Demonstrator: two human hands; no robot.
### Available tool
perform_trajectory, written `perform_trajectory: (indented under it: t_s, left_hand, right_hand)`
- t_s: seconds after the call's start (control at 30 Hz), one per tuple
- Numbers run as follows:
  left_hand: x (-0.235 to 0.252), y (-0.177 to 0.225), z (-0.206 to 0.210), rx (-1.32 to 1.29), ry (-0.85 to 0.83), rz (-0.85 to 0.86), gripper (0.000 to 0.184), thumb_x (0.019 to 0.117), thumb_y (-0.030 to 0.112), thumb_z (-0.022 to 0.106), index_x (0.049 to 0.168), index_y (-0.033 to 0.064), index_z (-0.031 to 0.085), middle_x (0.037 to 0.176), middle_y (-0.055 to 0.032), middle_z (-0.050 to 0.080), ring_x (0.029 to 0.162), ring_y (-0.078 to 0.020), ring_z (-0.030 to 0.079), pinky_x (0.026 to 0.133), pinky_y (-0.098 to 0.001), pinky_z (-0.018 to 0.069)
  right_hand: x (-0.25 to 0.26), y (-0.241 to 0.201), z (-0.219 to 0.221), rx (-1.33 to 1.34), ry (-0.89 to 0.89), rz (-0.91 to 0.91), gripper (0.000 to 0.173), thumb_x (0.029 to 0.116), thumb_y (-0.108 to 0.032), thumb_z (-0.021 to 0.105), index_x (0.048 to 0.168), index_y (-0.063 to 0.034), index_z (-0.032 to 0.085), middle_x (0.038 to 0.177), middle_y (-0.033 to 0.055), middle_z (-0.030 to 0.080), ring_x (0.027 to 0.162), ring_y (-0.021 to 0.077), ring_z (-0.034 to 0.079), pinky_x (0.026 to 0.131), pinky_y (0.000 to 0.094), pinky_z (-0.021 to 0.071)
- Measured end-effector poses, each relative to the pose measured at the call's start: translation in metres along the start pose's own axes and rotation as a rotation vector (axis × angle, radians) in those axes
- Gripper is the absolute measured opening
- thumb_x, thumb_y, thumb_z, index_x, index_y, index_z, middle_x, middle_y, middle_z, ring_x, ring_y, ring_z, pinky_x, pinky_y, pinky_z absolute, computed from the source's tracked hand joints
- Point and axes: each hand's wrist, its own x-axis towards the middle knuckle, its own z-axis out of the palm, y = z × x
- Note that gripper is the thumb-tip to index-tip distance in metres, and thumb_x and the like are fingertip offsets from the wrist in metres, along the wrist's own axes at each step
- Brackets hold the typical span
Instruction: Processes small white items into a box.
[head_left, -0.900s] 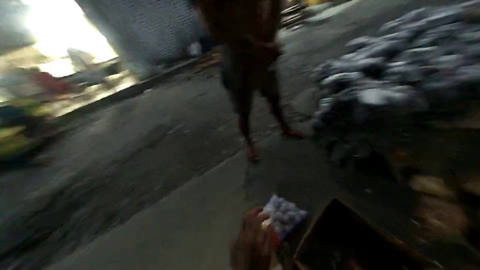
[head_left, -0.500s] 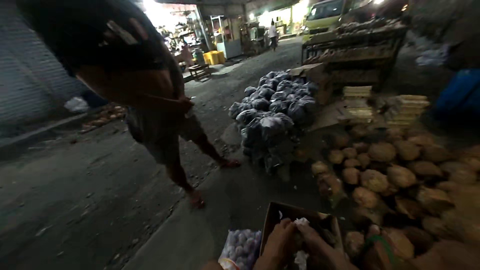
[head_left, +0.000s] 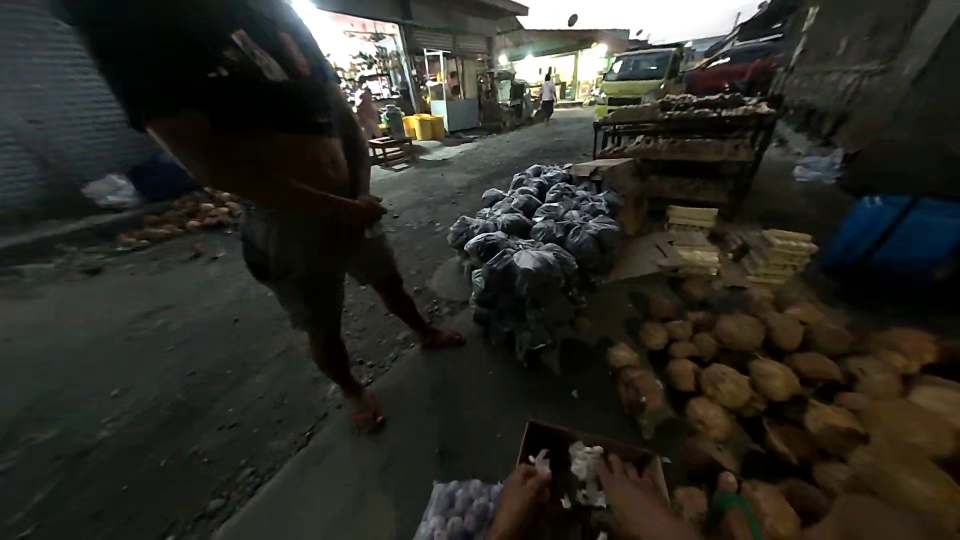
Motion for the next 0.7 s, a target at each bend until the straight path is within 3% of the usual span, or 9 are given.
perform_trajectory:
  t_s: [0.07, 0.13, 0.2, 0.27, 0.33, 0.4, 0.5, 0.6, 0.7]
  left_hand:
    - [-0.006, -0.005, 0.004, -0.105, -0.088, -0.039, 0.041, 0.1058, 0.034, 0.054, 0.122, -0.0027, 0.061, 0.095, -0.0132, 0.067, 0.082, -0.0203, 0.064, 0.078, -0.0403, 0.0555]
    - [-0.020, 0.001, 0.012, -0.232, -0.184, -0.072, 0.046, 0.1105, 0.039, 0.039, 0.120, 0.0003, 0.062, 0.091, -0.0090, 0.068, 0.078, -0.0170, 0.066, 0.074, -0.0372, 0.0574]
    - [-0.029, 0.010, 0.022, -0.283, -0.217, -0.100, 0.065, 0.1104, 0.052, 0.022, 0.117, 0.0020, 0.063, 0.086, -0.0068, 0.069, 0.074, -0.0152, 0.065, 0.068, -0.0352, 0.0569]
    - [-0.032, 0.014, 0.026, -0.225, -0.252, -0.035, 0.074, 0.1093, 0.054, 0.012, 0.125, 0.0011, 0.062, 0.096, -0.0090, 0.070, 0.082, -0.0156, 0.067, 0.075, -0.0365, 0.0569]
    - [-0.028, 0.010, 0.029, -0.144, -0.278, 0.095, 0.067, 0.1110, 0.046, 0.013, 0.131, -0.0012, 0.057, 0.108, -0.0111, 0.067, 0.093, -0.0152, 0.064, 0.085, -0.0366, 0.0549]
    - [-0.022, 0.000, 0.029, -0.105, -0.264, 0.213, 0.054, 0.1119, 0.034, 0.022, 0.135, -0.0049, 0.052, 0.115, -0.0149, 0.063, 0.100, -0.0167, 0.061, 0.091, -0.0373, 0.0525]
    - [-0.017, -0.001, 0.024, -0.219, -0.195, 0.220, 0.036, 0.1051, 0.014, 0.044, 0.136, -0.0042, 0.052, 0.113, -0.0139, 0.066, 0.096, -0.0170, 0.065, 0.087, -0.0370, 0.0551]
    - [-0.011, 0.000, 0.022, -0.394, -0.125, 0.214, 0.032, 0.1052, 0.013, 0.050, 0.133, -0.0023, 0.055, 0.104, -0.0122, 0.070, 0.090, -0.0183, 0.069, 0.082, -0.0384, 0.0587]
    - [-0.013, 0.004, 0.023, -0.310, -0.113, 0.263, 0.036, 0.1092, 0.019, 0.040, 0.136, -0.0018, 0.053, 0.107, -0.0095, 0.068, 0.093, -0.0135, 0.067, 0.086, -0.0351, 0.0567]
  right_hand:
    - [-0.016, -0.016, -0.013, -0.057, -0.014, -0.081, 0.085, 0.0956, -0.046, 0.069, 0.162, -0.0096, 0.029, 0.155, 0.0281, 0.042, 0.135, 0.0506, 0.048, 0.108, 0.0699, 0.0386]
    - [-0.026, -0.028, -0.018, -0.020, -0.077, -0.147, 0.080, 0.0982, -0.047, 0.065, 0.163, -0.0174, 0.028, 0.148, 0.0239, 0.052, 0.127, 0.0457, 0.058, 0.105, 0.0671, 0.0452]
    - [-0.025, -0.033, -0.014, -0.089, -0.145, -0.195, 0.067, 0.1015, -0.047, 0.060, 0.157, -0.0166, 0.039, 0.133, 0.0247, 0.063, 0.118, 0.0479, 0.063, 0.099, 0.0698, 0.0473]
    - [-0.019, -0.032, -0.008, -0.127, -0.172, -0.224, 0.054, 0.1060, -0.048, 0.049, 0.149, -0.0143, 0.051, 0.124, 0.0241, 0.068, 0.116, 0.0471, 0.064, 0.100, 0.0688, 0.0467]
    - [-0.015, -0.032, -0.005, -0.124, -0.172, -0.212, 0.048, 0.1081, -0.041, 0.047, 0.141, -0.0072, 0.057, 0.118, 0.0268, 0.069, 0.114, 0.0481, 0.064, 0.099, 0.0677, 0.0476]
    - [-0.015, -0.036, -0.005, -0.110, -0.165, -0.176, 0.041, 0.1083, -0.030, 0.049, 0.139, -0.0035, 0.056, 0.118, 0.0282, 0.068, 0.114, 0.0483, 0.065, 0.099, 0.0660, 0.0486]
    - [-0.011, -0.043, -0.011, -0.052, -0.106, -0.112, 0.044, 0.1085, -0.036, 0.048, 0.137, -0.0034, 0.057, 0.117, 0.0273, 0.069, 0.113, 0.0475, 0.065, 0.097, 0.0652, 0.0496]
    - [-0.003, -0.046, -0.019, -0.001, -0.036, -0.097, 0.045, 0.1080, -0.039, 0.048, 0.131, -0.0027, 0.061, 0.115, 0.0264, 0.069, 0.111, 0.0468, 0.066, 0.096, 0.0651, 0.0502]
    - [-0.002, -0.048, -0.015, 0.056, -0.029, -0.104, 0.044, 0.1094, -0.037, 0.044, 0.130, -0.0027, 0.062, 0.114, 0.0257, 0.070, 0.112, 0.0450, 0.066, 0.097, 0.0635, 0.0503]
